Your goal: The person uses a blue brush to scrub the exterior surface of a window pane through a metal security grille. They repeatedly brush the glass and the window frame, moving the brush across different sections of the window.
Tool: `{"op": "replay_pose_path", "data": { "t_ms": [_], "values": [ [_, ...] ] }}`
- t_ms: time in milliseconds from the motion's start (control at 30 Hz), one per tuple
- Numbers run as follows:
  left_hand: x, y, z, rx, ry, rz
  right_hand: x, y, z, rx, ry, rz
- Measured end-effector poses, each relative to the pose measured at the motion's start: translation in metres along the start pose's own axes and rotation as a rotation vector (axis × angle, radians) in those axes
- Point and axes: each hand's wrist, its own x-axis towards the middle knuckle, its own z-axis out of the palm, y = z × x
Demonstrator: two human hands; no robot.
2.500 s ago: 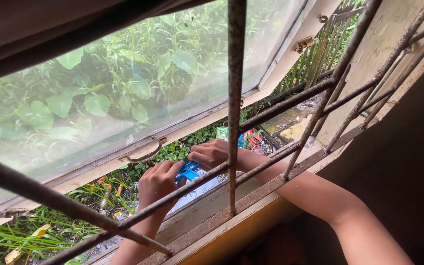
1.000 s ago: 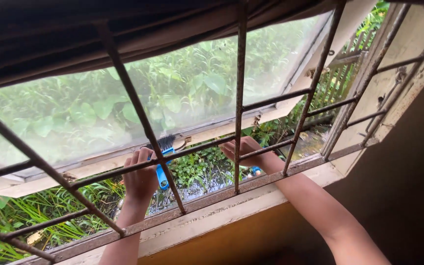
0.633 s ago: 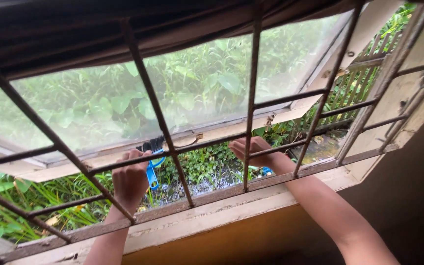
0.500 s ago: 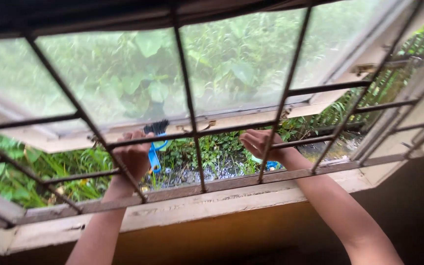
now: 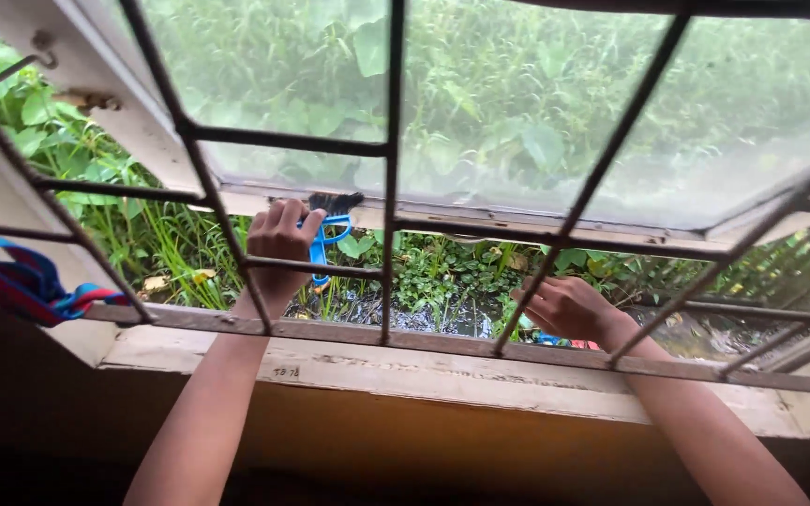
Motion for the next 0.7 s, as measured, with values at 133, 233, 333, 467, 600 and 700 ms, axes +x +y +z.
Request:
{"op": "replay_pose_path", "data": {
  "t_ms": [133,233,333,467,600,700],
  "values": [
    [-0.026,-0.013,0.029,-0.045,-0.012,-0.064,0.044,-0.016,-0.009,0.073,-0.019,0.044],
    [-0.03,-0.01,0.037,-0.09,-0.004,-0.05,0.082,-0.031,-0.01,0.096,-0.018,0.003],
    [-0.03,-0.008,0.041,-0.083,-0.023,-0.027,0.128,-0.042,-0.009,0.023,0.149,-0.043],
    [-0.028,-0.011,0.036,-0.083,-0.028,0.008,0.17,-0.047,0.002,-0.061,0.276,0.093],
    [-0.021,-0.018,0.016,-0.168,-0.017,0.002,0.206,-0.048,-0.007,-0.12,0.37,0.313],
    [-0.027,-0.032,0.032,-0.175,0.017,-0.026,0.202,-0.05,0.007,-0.048,0.366,0.385]
  ]
}}
